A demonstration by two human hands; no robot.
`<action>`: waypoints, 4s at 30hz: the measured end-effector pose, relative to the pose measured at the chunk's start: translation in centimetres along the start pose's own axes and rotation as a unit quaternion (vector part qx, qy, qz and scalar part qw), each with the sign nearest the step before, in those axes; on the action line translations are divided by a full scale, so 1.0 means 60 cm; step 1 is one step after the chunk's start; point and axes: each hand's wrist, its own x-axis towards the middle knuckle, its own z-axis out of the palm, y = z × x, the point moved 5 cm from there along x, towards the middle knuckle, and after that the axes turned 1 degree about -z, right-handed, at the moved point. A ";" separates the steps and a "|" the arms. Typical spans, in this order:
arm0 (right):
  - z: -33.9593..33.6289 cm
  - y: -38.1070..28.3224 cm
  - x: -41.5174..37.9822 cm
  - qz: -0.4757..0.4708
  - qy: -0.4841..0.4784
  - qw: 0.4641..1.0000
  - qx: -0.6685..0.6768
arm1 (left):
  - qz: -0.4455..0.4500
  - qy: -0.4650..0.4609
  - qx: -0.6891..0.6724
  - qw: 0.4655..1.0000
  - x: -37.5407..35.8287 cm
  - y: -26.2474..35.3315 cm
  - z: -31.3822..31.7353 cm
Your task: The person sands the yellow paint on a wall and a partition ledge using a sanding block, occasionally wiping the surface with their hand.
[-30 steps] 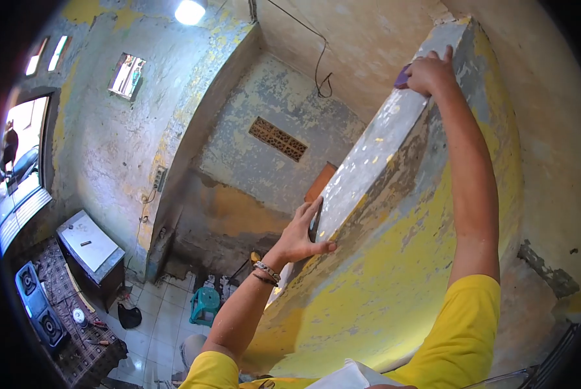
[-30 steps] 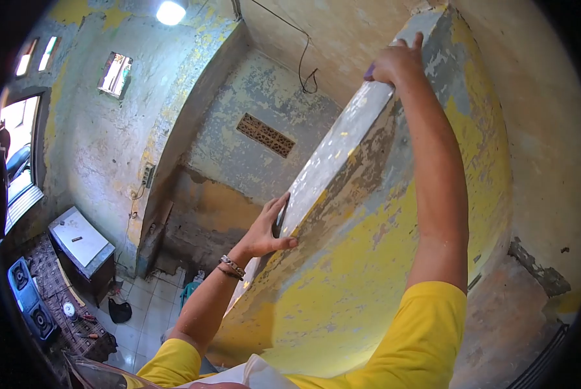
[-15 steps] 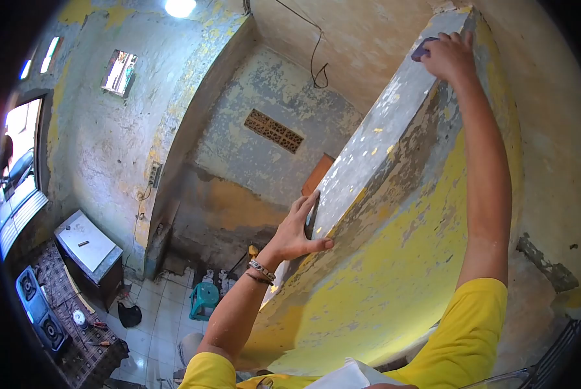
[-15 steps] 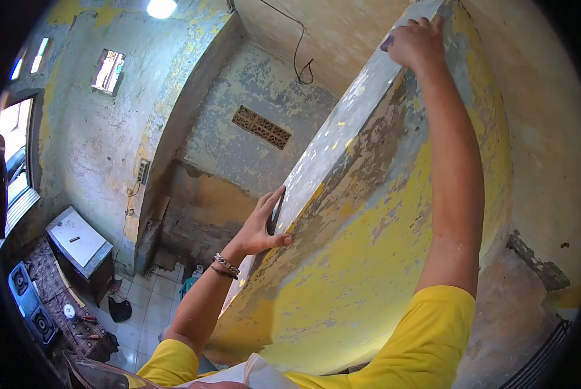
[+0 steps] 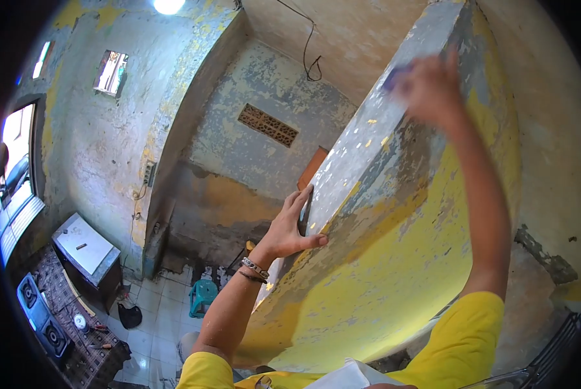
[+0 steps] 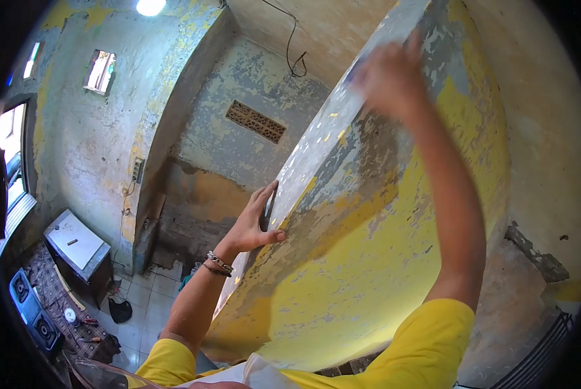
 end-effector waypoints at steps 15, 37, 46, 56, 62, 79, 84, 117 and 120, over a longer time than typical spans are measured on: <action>-0.016 -0.131 -0.064 -0.151 -0.142 0.977 0.047 | 0.007 0.003 -0.007 1.000 0.001 -0.004 0.003; 0.060 -0.052 0.077 -0.033 -0.157 0.983 -0.088 | 0.015 0.003 -0.008 1.000 -0.003 -0.003 0.003; -0.020 0.093 0.107 0.110 -0.019 0.992 -0.051 | -0.003 0.003 -0.025 1.000 -0.001 -0.001 0.003; -0.044 0.145 0.122 0.151 -0.033 0.986 -0.066 | 0.017 0.001 -0.032 0.999 -0.003 0.002 0.000; -0.039 0.107 0.096 0.115 -0.004 0.987 -0.111 | 0.024 0.010 -0.011 1.000 -0.002 0.003 -0.001; -0.032 0.117 0.121 0.162 -0.018 0.985 -0.060 | -0.001 -0.009 -0.038 0.999 0.000 0.014 -0.007; -0.015 0.230 0.188 0.209 0.096 0.958 -0.171 | -0.009 -0.008 -0.032 0.999 -0.004 0.012 -0.005; 0.059 0.000 0.147 0.050 -0.152 0.982 -0.100 | 0.020 0.012 -0.047 0.999 0.001 0.006 -0.002; 0.027 0.117 0.181 0.142 -0.043 0.971 -0.189 | 0.015 0.016 -0.044 0.999 -0.003 0.006 -0.005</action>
